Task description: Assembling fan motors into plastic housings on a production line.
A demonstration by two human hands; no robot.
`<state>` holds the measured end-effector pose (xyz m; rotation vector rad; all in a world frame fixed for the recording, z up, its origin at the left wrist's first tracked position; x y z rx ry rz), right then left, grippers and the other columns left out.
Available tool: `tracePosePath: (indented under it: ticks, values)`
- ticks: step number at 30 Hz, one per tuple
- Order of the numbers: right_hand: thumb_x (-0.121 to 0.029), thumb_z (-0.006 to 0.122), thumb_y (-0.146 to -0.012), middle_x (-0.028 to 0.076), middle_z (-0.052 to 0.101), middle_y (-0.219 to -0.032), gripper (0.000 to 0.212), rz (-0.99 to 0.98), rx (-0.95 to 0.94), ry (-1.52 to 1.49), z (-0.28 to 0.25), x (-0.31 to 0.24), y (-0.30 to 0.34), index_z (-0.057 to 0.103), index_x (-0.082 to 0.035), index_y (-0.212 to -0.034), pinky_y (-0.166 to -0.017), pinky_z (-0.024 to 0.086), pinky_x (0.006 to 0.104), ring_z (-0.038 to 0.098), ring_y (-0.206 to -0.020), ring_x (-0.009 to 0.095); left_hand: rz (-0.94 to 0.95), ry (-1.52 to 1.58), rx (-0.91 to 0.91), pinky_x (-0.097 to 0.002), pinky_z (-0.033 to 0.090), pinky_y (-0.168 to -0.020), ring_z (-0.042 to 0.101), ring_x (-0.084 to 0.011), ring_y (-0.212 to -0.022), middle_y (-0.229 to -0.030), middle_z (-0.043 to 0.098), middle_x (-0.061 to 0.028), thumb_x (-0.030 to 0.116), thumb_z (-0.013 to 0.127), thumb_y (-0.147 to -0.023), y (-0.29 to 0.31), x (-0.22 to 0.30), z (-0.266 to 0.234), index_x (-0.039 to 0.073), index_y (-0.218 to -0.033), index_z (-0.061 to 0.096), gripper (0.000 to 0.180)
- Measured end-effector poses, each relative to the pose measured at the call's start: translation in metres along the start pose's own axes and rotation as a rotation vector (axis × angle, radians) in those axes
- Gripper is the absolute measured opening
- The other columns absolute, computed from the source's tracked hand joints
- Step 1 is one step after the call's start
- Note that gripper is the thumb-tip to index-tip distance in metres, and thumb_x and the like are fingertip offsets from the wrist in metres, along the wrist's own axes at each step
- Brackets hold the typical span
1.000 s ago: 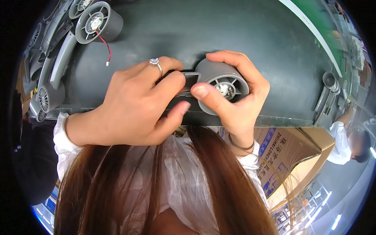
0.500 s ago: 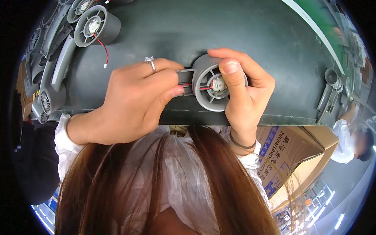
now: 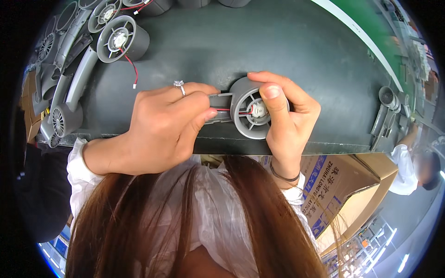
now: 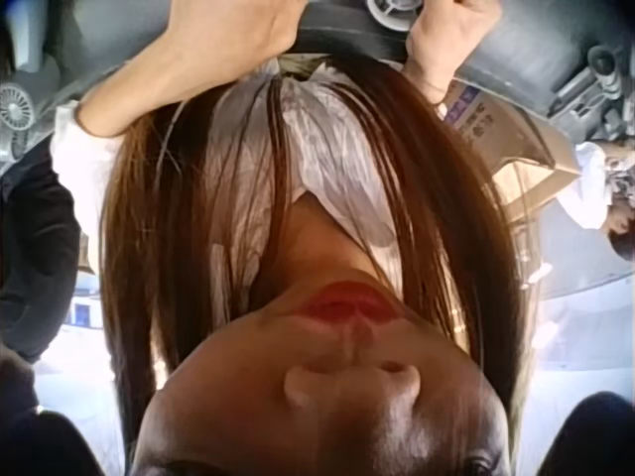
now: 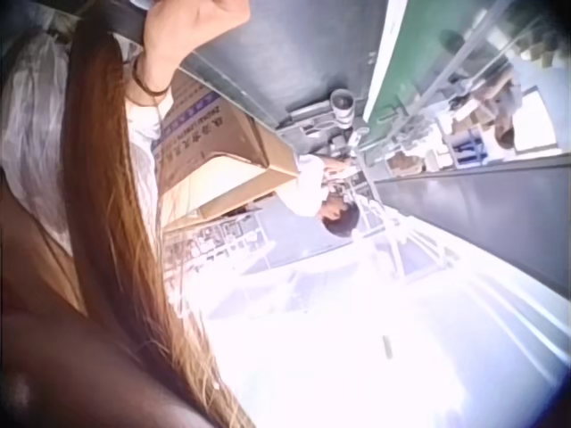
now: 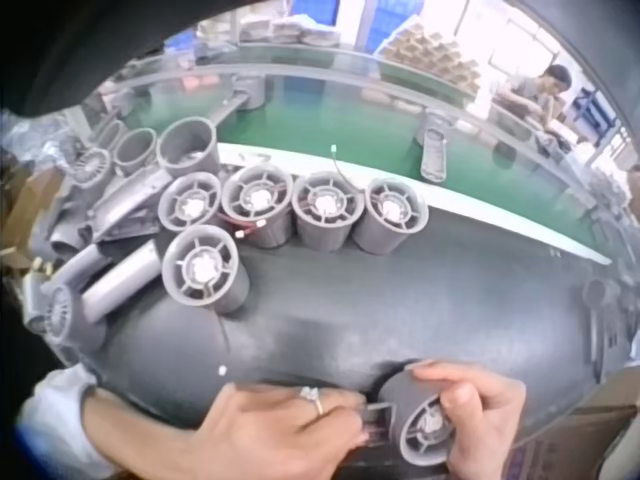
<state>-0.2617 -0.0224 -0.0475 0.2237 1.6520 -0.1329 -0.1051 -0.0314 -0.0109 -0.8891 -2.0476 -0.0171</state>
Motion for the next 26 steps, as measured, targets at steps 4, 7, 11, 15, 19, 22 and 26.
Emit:
tracePosePath:
  ticks: [4,7,11,15,19,22,26]
  values:
    - [-0.018,0.062,-0.088,-0.004,0.052,-0.065,0.024,-0.022,-0.009,0.013,0.000,-0.001,0.000,0.068,0.005,-0.092,-0.054,0.029,0.0183,0.040,-0.060,0.003,-0.003,0.018,-0.004,-0.0349,0.045,-0.048,0.057,-0.0300,-0.057,-0.087,0.065,-0.0178,-0.002,0.065,-0.075,0.000,-0.001,0.001,-0.002,-0.074,0.054,0.011]
    - [-0.017,0.061,-0.088,-0.004,0.052,-0.065,0.024,-0.022,0.019,0.022,-0.001,-0.002,0.000,0.069,0.005,-0.093,-0.053,0.028,0.0184,0.039,-0.059,0.002,0.011,-0.010,-0.010,-0.0349,0.045,-0.048,0.058,-0.0305,-0.059,-0.088,0.065,-0.0174,-0.002,0.065,-0.075,0.001,-0.001,0.001,-0.002,-0.074,0.054,0.011]
    - [-0.017,0.061,-0.088,-0.004,0.053,-0.066,0.024,-0.008,-0.010,0.023,-0.003,0.000,-0.001,0.069,0.005,-0.093,-0.053,0.029,0.0188,0.039,-0.060,0.003,0.011,-0.029,-0.004,-0.0348,0.046,-0.049,0.059,-0.0307,-0.060,-0.088,0.065,-0.0172,-0.002,0.065,-0.074,0.001,0.000,0.001,-0.001,-0.075,0.054,0.011]
    - [-0.018,0.062,-0.088,-0.004,0.053,-0.066,0.025,-0.015,-0.002,0.043,-0.005,0.000,0.000,0.069,0.005,-0.093,-0.053,0.029,0.0190,0.040,-0.059,0.003,0.002,-0.016,-0.013,-0.0346,0.047,-0.050,0.060,-0.0303,-0.060,-0.088,0.065,-0.0166,-0.003,0.066,-0.073,0.001,0.000,0.002,-0.001,-0.074,0.055,0.011]
    - [-0.019,0.061,-0.088,-0.003,0.054,-0.066,0.026,-0.019,0.026,0.092,-0.010,-0.001,-0.002,0.069,0.005,-0.092,-0.054,0.029,0.0190,0.041,-0.060,0.003,0.015,-0.028,-0.010,-0.0345,0.046,-0.049,0.058,-0.0296,-0.057,-0.087,0.066,-0.0162,-0.003,0.066,-0.073,0.000,0.001,0.002,-0.001,-0.073,0.055,0.011]
    - [-0.021,0.061,-0.088,-0.002,0.056,-0.067,0.027,-0.011,0.025,0.071,-0.012,0.001,-0.002,0.069,0.005,-0.091,-0.055,0.030,0.0193,0.042,-0.061,0.004,0.006,-0.017,-0.017,-0.0346,0.045,-0.048,0.057,-0.0292,-0.055,-0.087,0.066,-0.0164,-0.002,0.067,-0.073,0.000,0.001,0.002,-0.001,-0.073,0.055,0.012]
    - [-0.023,0.062,-0.088,-0.001,0.058,-0.069,0.028,-0.027,-0.009,0.062,-0.011,0.004,-0.003,0.070,0.004,-0.093,-0.057,0.033,0.0196,0.045,-0.062,0.006,0.018,0.015,-0.009,-0.0343,0.045,-0.047,0.057,-0.0289,-0.054,-0.088,0.066,-0.0156,0.000,0.068,-0.074,0.000,0.001,0.000,0.000,-0.075,0.057,0.011]
Point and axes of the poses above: each hand's wrist, its own y-axis away from the middle knuckle, its own z-axis out of the palm, x = y × z, the point moved 9 cm from there along -y, towards the middle knuckle
